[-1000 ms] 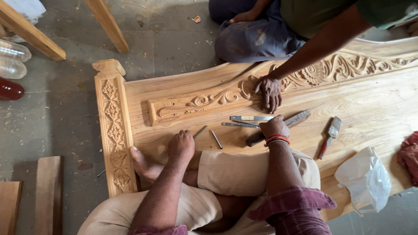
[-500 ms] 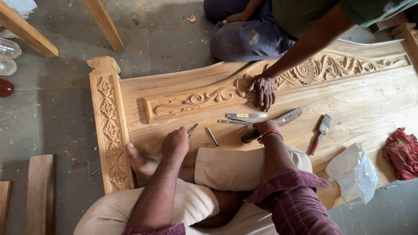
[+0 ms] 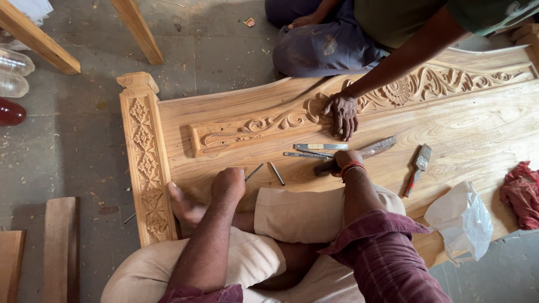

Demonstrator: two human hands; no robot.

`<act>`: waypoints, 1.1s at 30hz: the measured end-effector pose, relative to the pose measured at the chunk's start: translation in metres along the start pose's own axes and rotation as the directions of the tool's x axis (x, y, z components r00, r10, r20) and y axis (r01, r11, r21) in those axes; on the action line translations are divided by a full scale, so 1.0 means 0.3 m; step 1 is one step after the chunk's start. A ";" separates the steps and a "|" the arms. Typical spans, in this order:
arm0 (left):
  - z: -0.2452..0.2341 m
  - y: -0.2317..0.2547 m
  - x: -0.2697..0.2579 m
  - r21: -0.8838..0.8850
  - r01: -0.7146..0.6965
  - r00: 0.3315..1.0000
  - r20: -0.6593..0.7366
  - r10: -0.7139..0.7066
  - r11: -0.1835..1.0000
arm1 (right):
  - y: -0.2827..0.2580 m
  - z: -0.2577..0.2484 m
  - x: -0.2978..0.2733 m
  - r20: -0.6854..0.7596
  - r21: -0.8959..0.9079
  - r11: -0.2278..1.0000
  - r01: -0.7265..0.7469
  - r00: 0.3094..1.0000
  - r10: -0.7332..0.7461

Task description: The person is carving intricate floral patterns into a large wooden headboard using a chisel and a wooden mallet. They are sitting on the floor and repeatedly striking the chisel to shape the wood, occasionally switching tools or adjusting their position.

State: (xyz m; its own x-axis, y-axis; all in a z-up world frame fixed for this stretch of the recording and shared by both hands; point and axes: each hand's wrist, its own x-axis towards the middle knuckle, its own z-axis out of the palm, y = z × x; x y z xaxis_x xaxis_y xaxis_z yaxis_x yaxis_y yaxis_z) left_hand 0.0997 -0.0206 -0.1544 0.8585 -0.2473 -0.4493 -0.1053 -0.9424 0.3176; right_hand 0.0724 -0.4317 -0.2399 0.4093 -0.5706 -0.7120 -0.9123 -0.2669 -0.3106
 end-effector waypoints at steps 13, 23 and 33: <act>0.019 -0.006 0.014 0.006 0.008 0.998 0.062 -0.008 1.000 | -0.008 0.031 0.092 0.157 -0.021 1.000 0.013 0.988 -0.010; -0.112 -0.031 -0.033 0.018 -0.039 0.997 0.066 0.038 0.999 | 0.016 -0.045 -0.065 -0.072 0.965 0.251 0.068 0.997 0.004; -0.381 -0.218 0.141 -0.327 -0.018 1.000 -0.030 0.009 0.945 | -0.025 0.112 -0.704 -0.002 0.992 0.124 0.036 0.963 -0.268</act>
State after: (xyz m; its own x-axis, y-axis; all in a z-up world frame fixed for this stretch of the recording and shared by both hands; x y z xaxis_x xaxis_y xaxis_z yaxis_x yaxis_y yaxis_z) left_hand 0.2004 0.0562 -0.0987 0.8721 -0.2486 -0.4215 0.0494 -0.8123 0.5812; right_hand -0.0076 -0.2832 -0.1084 0.6392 -0.4793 -0.6014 -0.1109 0.7164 -0.6888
